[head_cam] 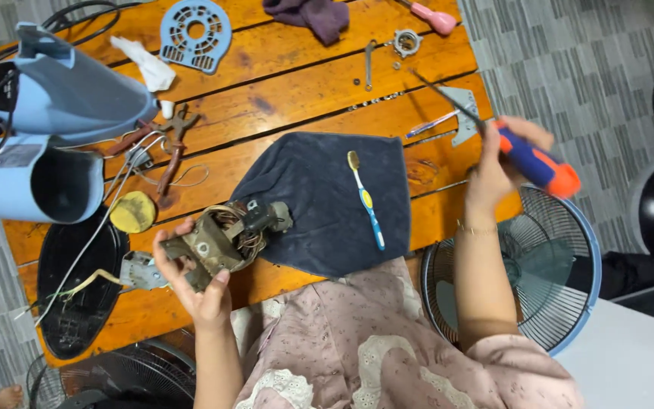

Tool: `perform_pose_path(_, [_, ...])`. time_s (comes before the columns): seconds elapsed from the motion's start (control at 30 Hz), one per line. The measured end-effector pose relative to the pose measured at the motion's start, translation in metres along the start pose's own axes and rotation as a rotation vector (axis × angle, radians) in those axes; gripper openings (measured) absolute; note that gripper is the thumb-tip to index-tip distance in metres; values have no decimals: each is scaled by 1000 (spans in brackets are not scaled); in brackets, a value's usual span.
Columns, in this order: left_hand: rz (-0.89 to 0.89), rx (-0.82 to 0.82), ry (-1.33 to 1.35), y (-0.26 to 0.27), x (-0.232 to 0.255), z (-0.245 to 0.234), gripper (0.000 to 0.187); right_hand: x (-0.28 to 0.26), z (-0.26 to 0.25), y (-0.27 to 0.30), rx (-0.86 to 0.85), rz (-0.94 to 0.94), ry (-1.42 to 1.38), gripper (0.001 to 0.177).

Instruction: Repairing an appliance motor using a screwdriver on a workbench

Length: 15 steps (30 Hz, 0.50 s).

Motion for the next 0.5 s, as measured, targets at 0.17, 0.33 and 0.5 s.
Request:
perform_pose_path(0.17, [-19, 4, -5, -1, 8, 8, 88, 14, 50, -21, -94, 29, -100, 22])
perform_pose_path(0.33, [-19, 25, 36, -4, 8, 7, 90, 44, 64, -14, -200, 108, 7, 22])
perform_pose_path(0.5, [-50, 34, 13, -5, 10, 7, 90, 37, 58, -14, -250, 111, 34, 23])
Point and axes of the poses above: each hand's wrist, its own y-axis away from the middle knuckle, its own z-axis out of the palm, x = y × z, the point moved 9 cm from there along -y, towards the middle knuckle
